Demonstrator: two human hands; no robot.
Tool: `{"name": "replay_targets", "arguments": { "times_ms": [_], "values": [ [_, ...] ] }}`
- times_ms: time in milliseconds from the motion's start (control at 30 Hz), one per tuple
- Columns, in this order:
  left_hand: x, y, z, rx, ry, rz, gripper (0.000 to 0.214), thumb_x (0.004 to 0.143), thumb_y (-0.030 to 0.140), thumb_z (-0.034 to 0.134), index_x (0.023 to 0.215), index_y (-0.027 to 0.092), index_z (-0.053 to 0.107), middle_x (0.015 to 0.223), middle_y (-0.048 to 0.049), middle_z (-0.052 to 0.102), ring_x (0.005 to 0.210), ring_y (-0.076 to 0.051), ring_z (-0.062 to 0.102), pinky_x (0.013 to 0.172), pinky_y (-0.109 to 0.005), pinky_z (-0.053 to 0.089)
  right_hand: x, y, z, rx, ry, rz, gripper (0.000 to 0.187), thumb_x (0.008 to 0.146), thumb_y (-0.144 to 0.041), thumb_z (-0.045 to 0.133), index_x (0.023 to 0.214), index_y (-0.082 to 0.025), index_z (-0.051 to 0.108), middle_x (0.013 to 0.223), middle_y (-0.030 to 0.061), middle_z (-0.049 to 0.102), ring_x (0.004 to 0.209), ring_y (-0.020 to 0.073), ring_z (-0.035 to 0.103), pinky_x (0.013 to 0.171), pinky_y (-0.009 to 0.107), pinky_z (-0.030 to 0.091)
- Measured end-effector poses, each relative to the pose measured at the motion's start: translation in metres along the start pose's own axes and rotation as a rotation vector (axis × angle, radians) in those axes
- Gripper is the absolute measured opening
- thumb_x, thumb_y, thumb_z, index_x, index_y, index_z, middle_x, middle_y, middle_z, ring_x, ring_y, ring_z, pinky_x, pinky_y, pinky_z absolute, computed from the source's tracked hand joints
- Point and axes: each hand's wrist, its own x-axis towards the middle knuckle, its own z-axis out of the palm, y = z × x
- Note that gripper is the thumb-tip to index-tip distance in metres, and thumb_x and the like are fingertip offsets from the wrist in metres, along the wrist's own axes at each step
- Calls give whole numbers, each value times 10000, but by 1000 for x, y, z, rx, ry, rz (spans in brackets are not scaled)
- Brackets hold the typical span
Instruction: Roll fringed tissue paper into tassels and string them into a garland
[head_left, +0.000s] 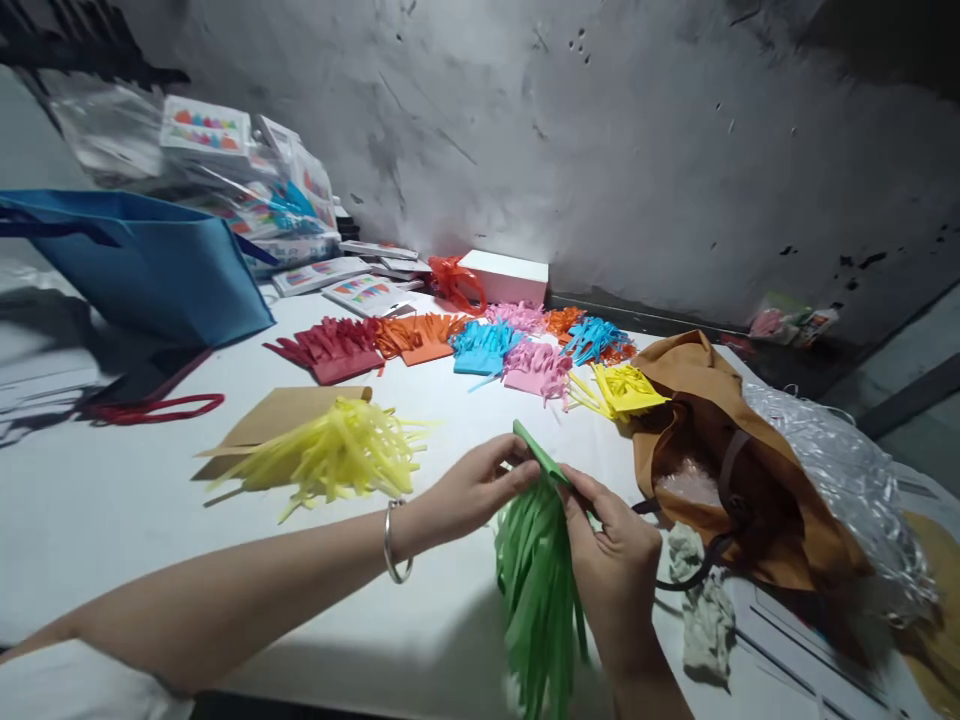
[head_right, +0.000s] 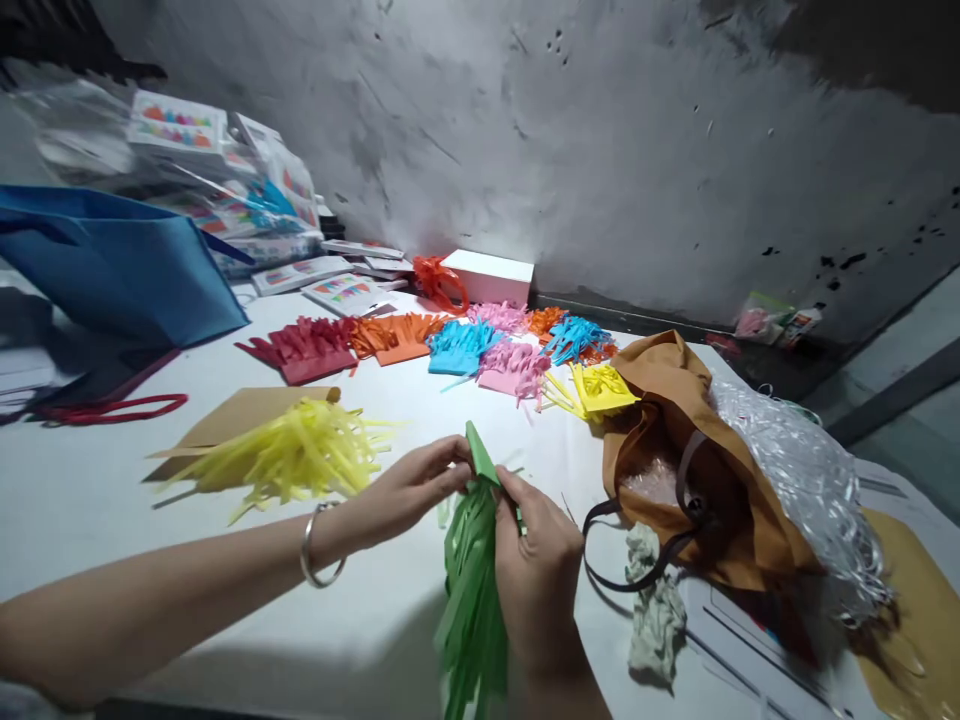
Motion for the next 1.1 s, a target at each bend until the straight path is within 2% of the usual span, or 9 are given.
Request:
{"name": "replay_targets", "arguments": {
  "times_ms": [200,300,400,500,600,667,767,867,1100],
  "values": [
    [-24,-44,12,42,53,4,493,853,654,581,909,169,517,883,-36,565,822,-191,554,748,-321,469,-35,-3,16,180,-141,388,60,835,-230,698,852,-218,754,772,-1,755,685,160,709,632,235,559],
    [-27,-50,13,81,37,13,555,838,726,527,892,175,503,849,-14,512,792,-179,496,725,-307,437,-40,-3,18,211,-164,436,82,821,-280,727,789,-207,746,712,2,730,648,157,678,615,247,539],
    [-27,-53,9,127,29,-4,587,840,754,485,899,172,514,834,-7,493,775,-173,457,698,-291,402,-42,1,19,343,-242,479,89,821,-284,722,848,-213,769,802,27,759,740,186,706,691,291,572],
    [-28,-58,6,67,18,-29,591,836,753,494,920,169,526,836,-11,515,781,-175,471,695,-286,400,-45,8,20,487,-323,565,119,822,-266,703,903,-224,779,882,38,774,820,211,731,769,342,601],
    [-28,-62,6,3,-8,-40,581,842,737,502,947,166,543,857,-19,540,815,-185,497,734,-293,410,-48,10,22,510,-327,637,121,841,-292,688,882,-206,762,847,38,767,788,206,733,743,338,608],
    [-29,-63,7,-25,-7,-52,573,841,726,516,960,166,550,877,-24,545,840,-190,502,763,-300,414,-50,8,22,441,-326,627,149,837,-320,708,923,-202,742,877,43,758,800,202,723,747,335,599],
    [-29,-63,9,-88,-2,-64,562,832,715,548,958,167,549,881,-21,535,841,-188,495,762,-297,414,-48,3,23,273,-294,481,208,808,-325,750,971,-203,708,925,49,729,831,197,692,766,334,574],
    [-30,-63,10,-164,-9,-80,550,828,700,576,951,165,547,879,-18,528,830,-181,489,747,-290,410,-46,-2,23,199,-250,342,110,900,-273,643,966,-210,704,936,50,712,883,189,674,807,329,552],
    [-31,-61,12,-267,-3,-102,514,824,657,628,947,164,554,890,-19,527,856,-181,484,774,-292,403,-47,-8,24,145,-217,358,142,898,-304,649,994,-206,684,953,55,693,875,191,658,792,332,549]
  ]
}}
